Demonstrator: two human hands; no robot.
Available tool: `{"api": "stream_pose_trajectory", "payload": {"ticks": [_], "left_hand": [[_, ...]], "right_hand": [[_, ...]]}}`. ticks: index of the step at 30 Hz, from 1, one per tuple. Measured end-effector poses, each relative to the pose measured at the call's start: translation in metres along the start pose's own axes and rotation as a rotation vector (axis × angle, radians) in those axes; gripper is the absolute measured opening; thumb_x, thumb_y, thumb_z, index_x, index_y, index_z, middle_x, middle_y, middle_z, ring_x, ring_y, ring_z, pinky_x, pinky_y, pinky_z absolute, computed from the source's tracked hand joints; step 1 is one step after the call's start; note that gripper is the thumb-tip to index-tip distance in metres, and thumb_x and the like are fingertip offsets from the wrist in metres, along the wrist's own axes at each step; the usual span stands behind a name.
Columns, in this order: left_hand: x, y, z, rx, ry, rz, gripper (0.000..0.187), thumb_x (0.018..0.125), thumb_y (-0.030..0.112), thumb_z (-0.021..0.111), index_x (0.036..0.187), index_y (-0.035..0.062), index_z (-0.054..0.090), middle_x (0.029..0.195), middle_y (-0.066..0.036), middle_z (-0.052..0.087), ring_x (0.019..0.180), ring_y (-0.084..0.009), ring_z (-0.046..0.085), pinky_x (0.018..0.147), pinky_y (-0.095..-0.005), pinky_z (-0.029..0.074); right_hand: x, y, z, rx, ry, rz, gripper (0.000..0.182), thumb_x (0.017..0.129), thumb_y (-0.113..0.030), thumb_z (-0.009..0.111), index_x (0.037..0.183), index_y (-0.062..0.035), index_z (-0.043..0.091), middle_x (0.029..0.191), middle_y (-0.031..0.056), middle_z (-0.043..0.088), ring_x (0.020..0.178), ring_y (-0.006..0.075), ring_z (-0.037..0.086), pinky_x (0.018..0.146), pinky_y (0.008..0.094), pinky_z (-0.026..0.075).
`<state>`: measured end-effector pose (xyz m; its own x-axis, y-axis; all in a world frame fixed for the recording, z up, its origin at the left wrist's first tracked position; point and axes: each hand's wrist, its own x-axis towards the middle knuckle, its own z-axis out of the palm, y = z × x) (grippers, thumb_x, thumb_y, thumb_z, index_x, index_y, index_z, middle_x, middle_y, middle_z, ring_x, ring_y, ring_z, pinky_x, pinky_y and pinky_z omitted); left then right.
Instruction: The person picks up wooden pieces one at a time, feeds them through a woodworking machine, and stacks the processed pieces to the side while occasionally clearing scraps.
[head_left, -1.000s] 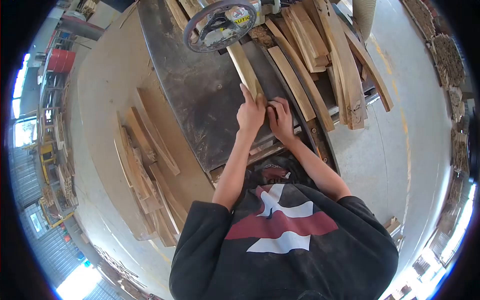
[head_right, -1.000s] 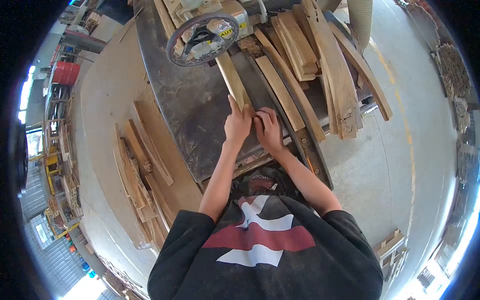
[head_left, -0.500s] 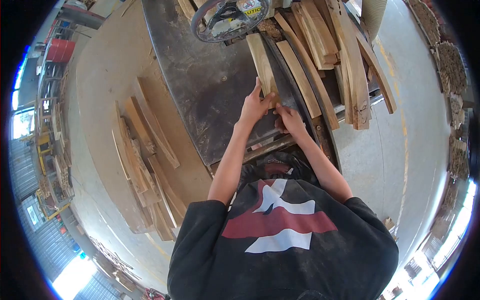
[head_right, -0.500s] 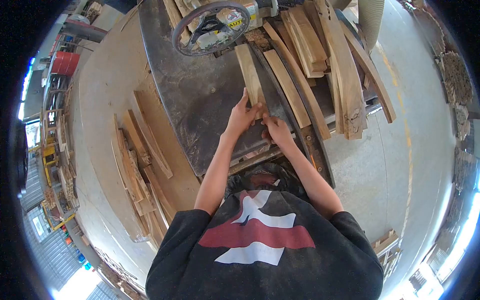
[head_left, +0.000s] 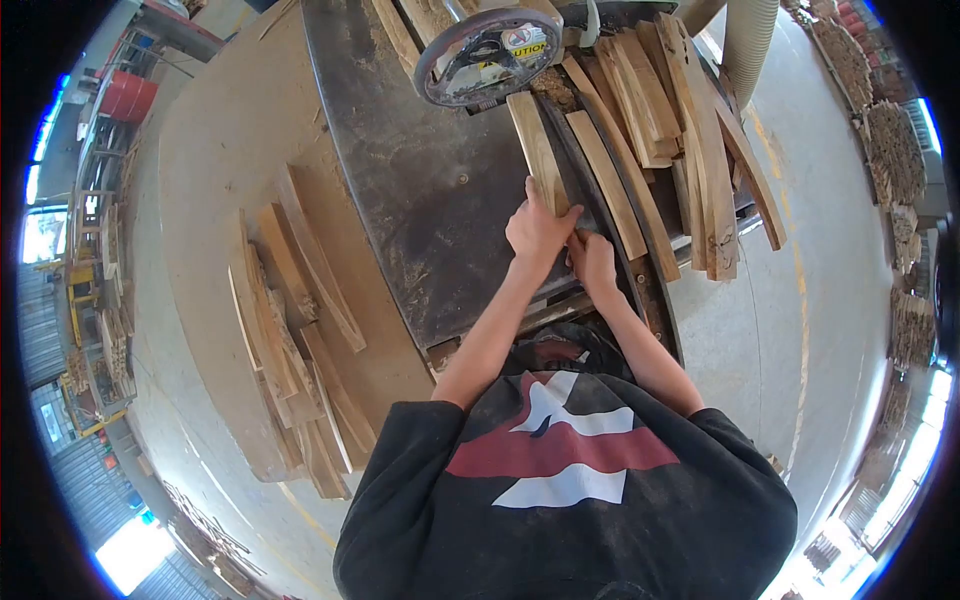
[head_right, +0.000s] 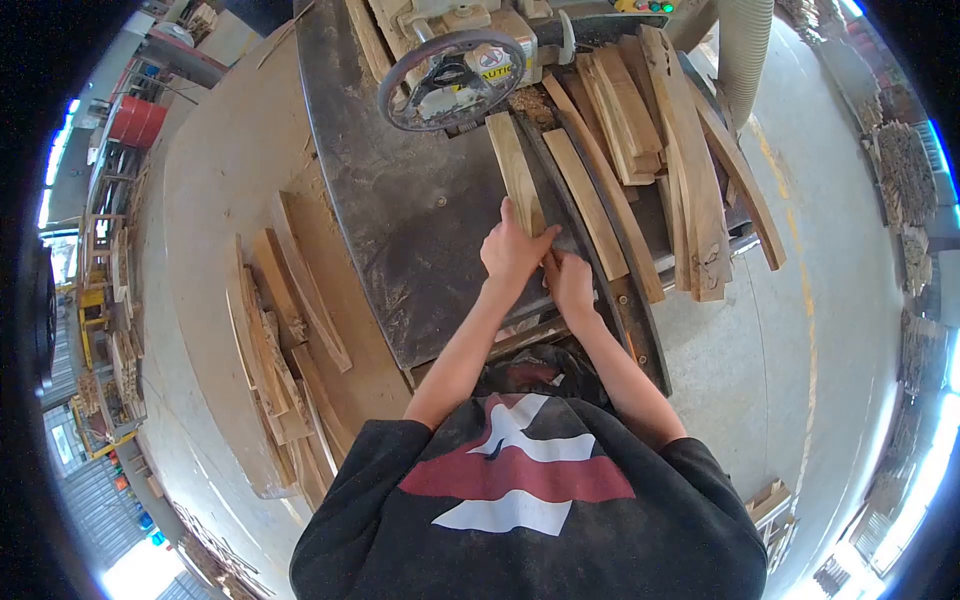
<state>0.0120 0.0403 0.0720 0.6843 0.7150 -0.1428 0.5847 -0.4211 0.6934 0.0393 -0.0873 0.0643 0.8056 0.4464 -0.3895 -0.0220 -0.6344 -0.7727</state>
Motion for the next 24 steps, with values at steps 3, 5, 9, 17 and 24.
{"api": "stream_pose_trajectory", "payload": {"ticks": [3,5,9,17,24], "left_hand": [[-0.004,-0.001,0.001,0.111,-0.001,0.009,0.09,0.08,0.05,0.075,0.147,-0.0033,0.047,0.087,-0.022,0.074,0.079,-0.0377,0.074,0.067,-0.0458,0.058],[-0.002,-0.01,-0.013,-0.118,-0.174,0.127,0.079,0.087,0.047,0.066,0.144,-0.0054,0.051,0.08,-0.02,0.073,0.074,-0.0369,0.073,0.067,-0.0465,0.057],[-0.008,-0.024,-0.034,-0.006,-0.189,0.103,0.052,0.093,0.039,0.058,0.133,0.0067,0.066,0.073,-0.021,0.07,0.07,-0.039,0.071,0.066,-0.0469,0.057],[-0.018,-0.039,-0.018,-0.31,-0.09,-0.049,0.043,0.099,0.028,0.055,0.136,0.0092,0.064,0.083,-0.024,0.072,0.08,-0.0402,0.072,0.071,-0.0477,0.057],[-0.008,-0.043,-0.05,-0.129,-0.296,0.008,0.068,0.094,0.036,0.067,0.149,0.0017,0.047,0.094,-0.028,0.072,0.087,-0.043,0.072,0.073,-0.0459,0.058]], "right_hand": [[0.0,0.015,-0.002,0.298,-0.098,0.025,0.06,0.104,-0.052,0.053,0.076,0.0,0.068,0.052,0.0065,0.057,0.043,0.0166,0.054,0.044,0.033,0.04],[-0.008,0.016,-0.012,0.394,-0.19,0.112,0.064,0.104,-0.056,0.05,0.076,-0.0007,0.066,0.05,0.0053,0.054,0.041,0.0155,0.051,0.042,0.0318,0.037],[-0.009,0.022,-0.009,0.368,-0.296,0.213,0.073,0.103,-0.065,0.044,0.074,-0.0008,0.064,0.046,0.0043,0.051,0.037,0.0142,0.046,0.038,0.0304,0.032],[-0.004,0.005,-0.001,0.243,-0.199,0.161,0.07,0.1,-0.062,0.052,0.067,-0.0016,0.064,0.046,0.0043,0.05,0.038,0.0153,0.048,0.039,0.0314,0.033],[-0.007,0.012,0.002,0.234,-0.502,0.33,0.073,0.098,-0.068,0.05,0.074,-0.0014,0.068,0.045,0.0035,0.047,0.036,0.0152,0.044,0.037,0.0331,0.029]]}}
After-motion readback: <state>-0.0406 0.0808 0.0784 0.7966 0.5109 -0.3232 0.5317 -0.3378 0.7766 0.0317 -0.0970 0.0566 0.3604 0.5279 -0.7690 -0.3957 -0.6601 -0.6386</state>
